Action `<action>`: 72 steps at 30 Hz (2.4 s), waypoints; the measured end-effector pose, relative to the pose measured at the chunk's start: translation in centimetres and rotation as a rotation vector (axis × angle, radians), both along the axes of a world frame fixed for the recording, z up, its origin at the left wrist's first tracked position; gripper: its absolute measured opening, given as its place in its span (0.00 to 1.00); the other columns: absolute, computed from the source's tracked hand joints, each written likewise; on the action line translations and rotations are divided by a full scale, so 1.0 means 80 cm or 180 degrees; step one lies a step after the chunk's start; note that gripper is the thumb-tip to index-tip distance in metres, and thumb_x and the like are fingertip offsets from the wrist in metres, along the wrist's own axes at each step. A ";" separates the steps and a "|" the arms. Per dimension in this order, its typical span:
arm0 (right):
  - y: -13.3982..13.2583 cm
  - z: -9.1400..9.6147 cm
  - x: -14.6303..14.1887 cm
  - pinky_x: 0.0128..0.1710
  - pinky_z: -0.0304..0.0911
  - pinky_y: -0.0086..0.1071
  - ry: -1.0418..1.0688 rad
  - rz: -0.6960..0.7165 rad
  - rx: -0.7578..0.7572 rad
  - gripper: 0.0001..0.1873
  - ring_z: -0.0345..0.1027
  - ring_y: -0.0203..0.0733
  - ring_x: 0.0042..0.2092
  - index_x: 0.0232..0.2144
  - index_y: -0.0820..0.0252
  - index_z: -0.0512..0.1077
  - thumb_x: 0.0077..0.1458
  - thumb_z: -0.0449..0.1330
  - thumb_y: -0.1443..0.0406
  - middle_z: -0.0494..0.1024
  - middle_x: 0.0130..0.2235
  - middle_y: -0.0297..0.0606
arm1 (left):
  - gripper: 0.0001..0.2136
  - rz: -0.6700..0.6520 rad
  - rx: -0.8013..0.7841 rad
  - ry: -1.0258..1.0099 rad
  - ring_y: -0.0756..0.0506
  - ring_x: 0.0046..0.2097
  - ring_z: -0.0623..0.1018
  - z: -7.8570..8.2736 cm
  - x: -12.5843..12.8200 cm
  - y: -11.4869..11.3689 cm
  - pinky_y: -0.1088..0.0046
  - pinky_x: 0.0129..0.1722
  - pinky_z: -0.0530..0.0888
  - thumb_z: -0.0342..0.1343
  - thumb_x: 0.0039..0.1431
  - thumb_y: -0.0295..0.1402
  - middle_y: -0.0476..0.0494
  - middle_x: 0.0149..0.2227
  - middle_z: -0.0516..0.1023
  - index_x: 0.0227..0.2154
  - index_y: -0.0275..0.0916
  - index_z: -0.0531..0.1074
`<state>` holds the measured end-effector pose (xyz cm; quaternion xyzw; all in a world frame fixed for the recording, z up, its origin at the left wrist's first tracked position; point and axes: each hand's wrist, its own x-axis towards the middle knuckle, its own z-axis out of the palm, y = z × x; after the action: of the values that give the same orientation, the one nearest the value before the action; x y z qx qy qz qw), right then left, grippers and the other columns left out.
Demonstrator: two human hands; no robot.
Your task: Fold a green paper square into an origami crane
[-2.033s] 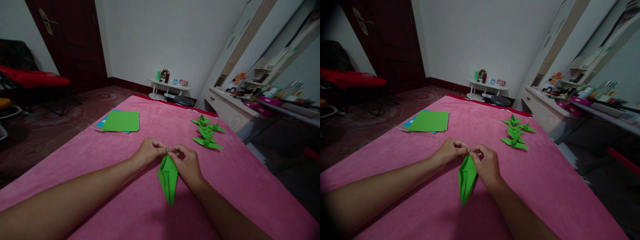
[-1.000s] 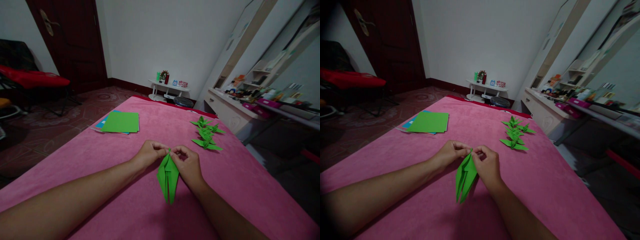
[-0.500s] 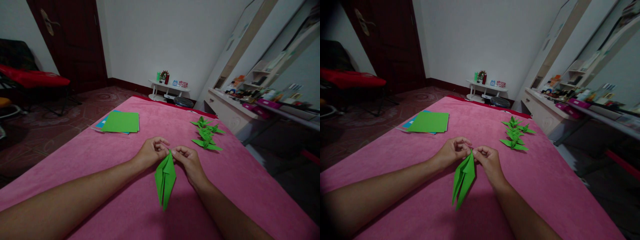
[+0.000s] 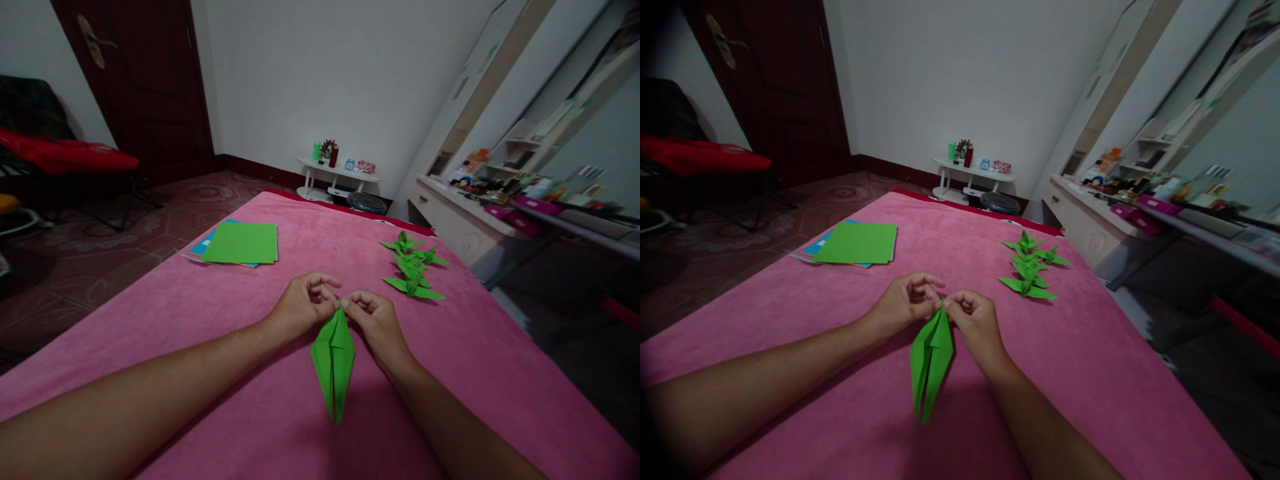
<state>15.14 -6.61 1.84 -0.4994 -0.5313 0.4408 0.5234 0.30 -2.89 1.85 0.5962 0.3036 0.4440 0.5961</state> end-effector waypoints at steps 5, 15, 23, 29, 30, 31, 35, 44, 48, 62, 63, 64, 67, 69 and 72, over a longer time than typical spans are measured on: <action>0.000 0.000 0.000 0.25 0.57 0.26 -0.0367 -0.0194 0.0268 0.06 0.61 0.33 0.24 0.22 0.63 0.70 0.45 0.61 0.65 0.70 0.22 0.31 | 0.14 -0.0152 -0.0433 -0.0147 0.54 0.22 0.69 -0.003 0.001 0.001 0.77 0.24 0.63 0.63 0.42 0.30 0.48 0.24 0.74 0.35 0.32 0.72; -0.001 0.001 -0.001 0.22 0.52 0.25 -0.0262 -0.0036 0.0226 0.07 0.56 0.31 0.22 0.20 0.62 0.68 0.45 0.59 0.65 0.65 0.19 0.29 | 0.13 -0.0223 -0.0464 -0.0201 0.55 0.23 0.68 -0.002 0.001 -0.001 0.78 0.24 0.62 0.62 0.45 0.32 0.49 0.24 0.72 0.34 0.32 0.72; -0.003 0.001 -0.004 0.21 0.53 0.25 -0.0135 0.0021 0.0106 0.08 0.57 0.31 0.22 0.20 0.62 0.69 0.45 0.60 0.64 0.65 0.19 0.29 | 0.14 -0.0080 -0.0020 -0.0250 0.54 0.22 0.67 -0.006 0.002 -0.004 0.79 0.23 0.62 0.60 0.48 0.32 0.53 0.23 0.69 0.37 0.37 0.65; 0.008 -0.007 0.012 0.23 0.59 0.26 0.0120 -0.0735 0.0346 0.10 0.61 0.33 0.23 0.23 0.62 0.69 0.48 0.60 0.60 0.69 0.21 0.31 | 0.18 0.0063 -0.0315 -0.0181 0.49 0.35 0.74 -0.004 0.005 0.000 0.74 0.36 0.68 0.62 0.47 0.40 0.43 0.35 0.74 0.39 0.35 0.69; 0.011 -0.007 0.017 0.24 0.59 0.26 0.0179 -0.0927 0.0457 0.11 0.62 0.33 0.23 0.24 0.62 0.69 0.49 0.60 0.59 0.69 0.22 0.31 | 0.19 0.0104 -0.0409 -0.0186 0.48 0.37 0.74 -0.001 0.005 0.000 0.73 0.37 0.68 0.61 0.48 0.42 0.41 0.36 0.75 0.40 0.35 0.69; 0.013 -0.006 0.020 0.24 0.60 0.26 0.0219 -0.1106 0.0576 0.11 0.62 0.34 0.24 0.24 0.62 0.69 0.49 0.60 0.59 0.69 0.22 0.31 | 0.20 0.0110 -0.0538 -0.0186 0.48 0.37 0.74 0.002 0.004 -0.001 0.73 0.37 0.68 0.60 0.49 0.44 0.41 0.37 0.75 0.41 0.35 0.70; 0.016 0.001 0.027 0.26 0.60 0.26 0.0152 -0.1570 0.0953 0.10 0.63 0.34 0.26 0.28 0.62 0.69 0.51 0.59 0.59 0.70 0.25 0.32 | 0.24 -0.0439 -0.1160 -0.0217 0.49 0.31 0.75 0.011 0.000 -0.005 0.74 0.33 0.69 0.53 0.52 0.52 0.40 0.33 0.77 0.39 0.34 0.73; -0.001 0.011 0.012 0.30 0.62 0.28 -0.0455 -0.1714 0.1221 0.09 0.66 0.37 0.30 0.28 0.61 0.69 0.52 0.58 0.60 0.71 0.27 0.34 | 0.18 -0.0686 -0.1295 -0.0464 0.48 0.29 0.75 0.012 0.000 -0.012 0.74 0.31 0.69 0.62 0.46 0.43 0.38 0.31 0.79 0.33 0.32 0.77; 0.000 0.007 0.012 0.28 0.62 0.27 -0.0353 -0.1624 0.1130 0.09 0.65 0.37 0.30 0.28 0.60 0.69 0.52 0.58 0.60 0.71 0.27 0.34 | 0.20 -0.0443 -0.1010 -0.0501 0.45 0.33 0.77 0.012 0.004 -0.011 0.70 0.36 0.71 0.66 0.42 0.38 0.37 0.32 0.80 0.38 0.31 0.76; 0.004 0.012 0.017 0.21 0.54 0.25 -0.0137 -0.0280 0.0377 0.13 0.58 0.32 0.22 0.24 0.62 0.69 0.47 0.62 0.57 0.66 0.21 0.29 | 0.27 -0.0132 -0.0081 0.0265 0.53 0.22 0.70 0.019 -0.004 0.004 0.79 0.23 0.64 0.64 0.42 0.31 0.51 0.22 0.73 0.49 0.34 0.69; 0.005 0.010 0.018 0.20 0.53 0.25 -0.0191 -0.0375 0.0402 0.14 0.56 0.32 0.21 0.22 0.62 0.69 0.47 0.62 0.57 0.65 0.19 0.29 | 0.26 -0.0037 -0.0063 0.0329 0.53 0.22 0.70 0.019 -0.004 0.006 0.79 0.23 0.64 0.64 0.42 0.32 0.50 0.22 0.73 0.48 0.33 0.70; 0.005 0.010 0.018 0.20 0.52 0.25 -0.0206 -0.0492 0.0446 0.14 0.56 0.31 0.21 0.22 0.62 0.69 0.48 0.62 0.57 0.65 0.19 0.29 | 0.25 0.0053 -0.0057 0.0397 0.53 0.23 0.70 0.018 -0.004 0.008 0.78 0.23 0.64 0.64 0.42 0.32 0.50 0.23 0.73 0.46 0.32 0.71; 0.007 0.010 0.020 0.21 0.52 0.25 -0.0189 -0.0646 0.0463 0.13 0.57 0.32 0.21 0.22 0.62 0.70 0.47 0.62 0.58 0.66 0.20 0.29 | 0.18 0.0130 -0.0075 0.0543 0.54 0.22 0.68 0.017 -0.006 0.014 0.78 0.21 0.63 0.64 0.42 0.33 0.49 0.23 0.72 0.38 0.30 0.74; 0.008 0.014 0.021 0.21 0.53 0.25 -0.0300 -0.0303 0.0332 0.12 0.58 0.32 0.22 0.22 0.63 0.71 0.47 0.63 0.59 0.68 0.20 0.30 | 0.16 -0.0015 -0.0020 0.0579 0.55 0.20 0.66 0.018 -0.009 0.019 0.79 0.20 0.61 0.64 0.42 0.32 0.51 0.20 0.70 0.36 0.30 0.74; 0.009 0.021 0.024 0.25 0.55 0.27 -0.0488 0.0396 0.0112 0.10 0.60 0.33 0.24 0.22 0.64 0.74 0.45 0.64 0.61 0.71 0.21 0.32 | 0.18 -0.0355 0.0083 0.0562 0.55 0.19 0.64 0.024 -0.015 0.027 0.80 0.20 0.60 0.65 0.41 0.34 0.53 0.19 0.69 0.37 0.31 0.75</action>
<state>17.08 -5.89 3.51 -0.4885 -0.6074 0.4236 0.4616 -0.89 -0.70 3.81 0.6566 0.3154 0.3599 0.5830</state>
